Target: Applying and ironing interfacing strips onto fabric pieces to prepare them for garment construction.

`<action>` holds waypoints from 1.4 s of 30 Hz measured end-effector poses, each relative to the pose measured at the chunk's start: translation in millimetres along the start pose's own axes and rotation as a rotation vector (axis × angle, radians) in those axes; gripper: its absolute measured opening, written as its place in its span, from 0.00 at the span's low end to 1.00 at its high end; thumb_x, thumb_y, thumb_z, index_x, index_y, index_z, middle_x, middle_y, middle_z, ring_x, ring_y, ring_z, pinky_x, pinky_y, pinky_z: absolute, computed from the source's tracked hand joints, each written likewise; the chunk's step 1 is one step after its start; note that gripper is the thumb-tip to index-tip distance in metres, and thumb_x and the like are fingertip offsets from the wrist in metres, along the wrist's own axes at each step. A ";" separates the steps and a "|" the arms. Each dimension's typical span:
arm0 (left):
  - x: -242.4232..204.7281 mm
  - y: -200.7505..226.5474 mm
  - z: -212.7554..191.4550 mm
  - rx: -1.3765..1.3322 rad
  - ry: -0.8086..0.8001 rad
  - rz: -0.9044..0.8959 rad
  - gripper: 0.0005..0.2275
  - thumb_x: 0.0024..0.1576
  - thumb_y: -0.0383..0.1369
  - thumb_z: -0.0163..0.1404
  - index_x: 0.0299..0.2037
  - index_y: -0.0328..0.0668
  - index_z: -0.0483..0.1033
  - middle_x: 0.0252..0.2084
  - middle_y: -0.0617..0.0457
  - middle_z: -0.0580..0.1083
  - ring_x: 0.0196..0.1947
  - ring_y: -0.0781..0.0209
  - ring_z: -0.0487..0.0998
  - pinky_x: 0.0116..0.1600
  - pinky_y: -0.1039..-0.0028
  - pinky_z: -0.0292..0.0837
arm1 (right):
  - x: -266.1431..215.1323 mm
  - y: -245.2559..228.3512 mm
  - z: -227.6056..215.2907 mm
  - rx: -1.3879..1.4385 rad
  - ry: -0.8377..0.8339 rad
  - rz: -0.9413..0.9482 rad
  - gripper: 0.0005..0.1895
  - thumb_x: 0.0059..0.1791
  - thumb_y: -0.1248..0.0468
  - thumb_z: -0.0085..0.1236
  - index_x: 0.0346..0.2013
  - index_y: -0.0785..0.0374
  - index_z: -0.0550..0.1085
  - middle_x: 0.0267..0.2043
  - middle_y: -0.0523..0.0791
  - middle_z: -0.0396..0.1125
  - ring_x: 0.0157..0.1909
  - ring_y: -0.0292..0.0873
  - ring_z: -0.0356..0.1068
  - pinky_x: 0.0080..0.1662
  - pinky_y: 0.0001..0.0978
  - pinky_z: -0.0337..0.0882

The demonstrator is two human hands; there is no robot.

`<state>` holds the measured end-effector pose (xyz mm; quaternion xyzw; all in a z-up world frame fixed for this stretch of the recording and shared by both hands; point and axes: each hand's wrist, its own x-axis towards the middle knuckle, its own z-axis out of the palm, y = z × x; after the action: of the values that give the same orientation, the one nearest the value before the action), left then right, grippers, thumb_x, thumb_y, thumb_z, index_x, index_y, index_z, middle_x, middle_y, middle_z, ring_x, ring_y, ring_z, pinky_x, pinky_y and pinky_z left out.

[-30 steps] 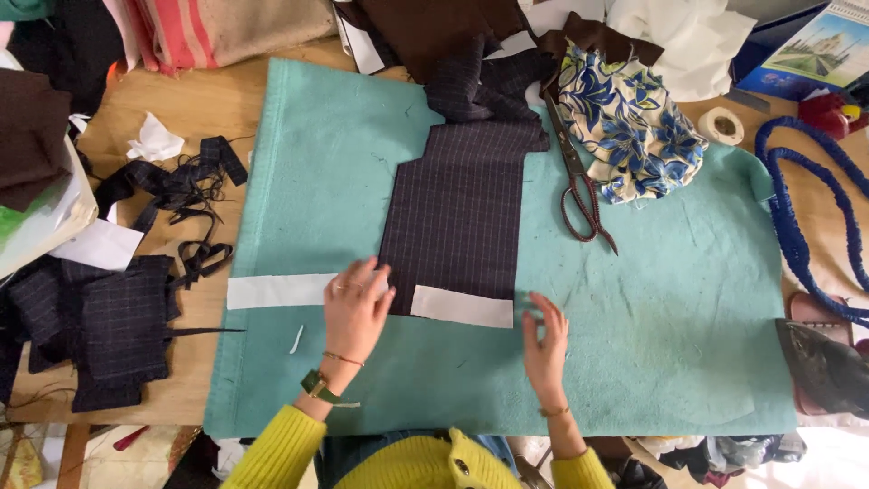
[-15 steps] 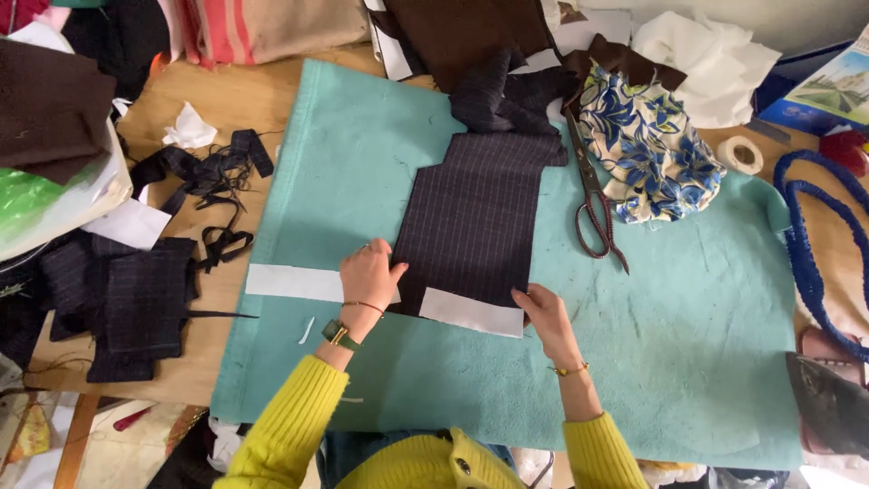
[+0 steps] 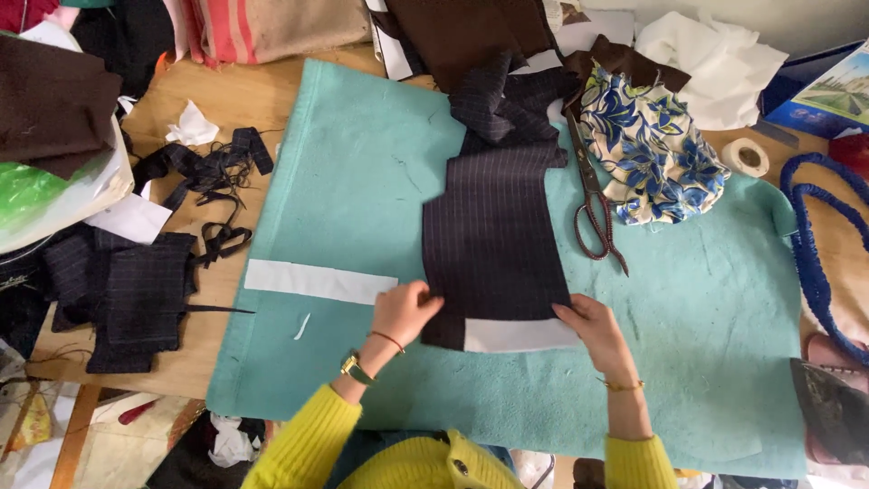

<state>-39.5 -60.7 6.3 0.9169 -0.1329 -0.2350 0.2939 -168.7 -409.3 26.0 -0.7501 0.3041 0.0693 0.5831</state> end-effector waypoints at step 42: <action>15.2 36.6 69.0 0.113 0.377 0.818 0.20 0.69 0.43 0.38 0.70 0.52 0.61 0.75 0.49 0.58 0.79 0.46 0.45 0.75 0.41 0.33 | 73.9 -58.8 0.2 -0.418 0.288 -0.597 0.15 0.59 0.65 0.53 0.58 0.71 0.69 0.44 0.56 0.67 0.46 0.57 0.73 0.45 0.44 0.75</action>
<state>-65.5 -128.4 -26.5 0.8305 -0.4410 0.0791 0.3310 -77.6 -428.9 41.0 -0.9102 0.1306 -0.1490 0.3637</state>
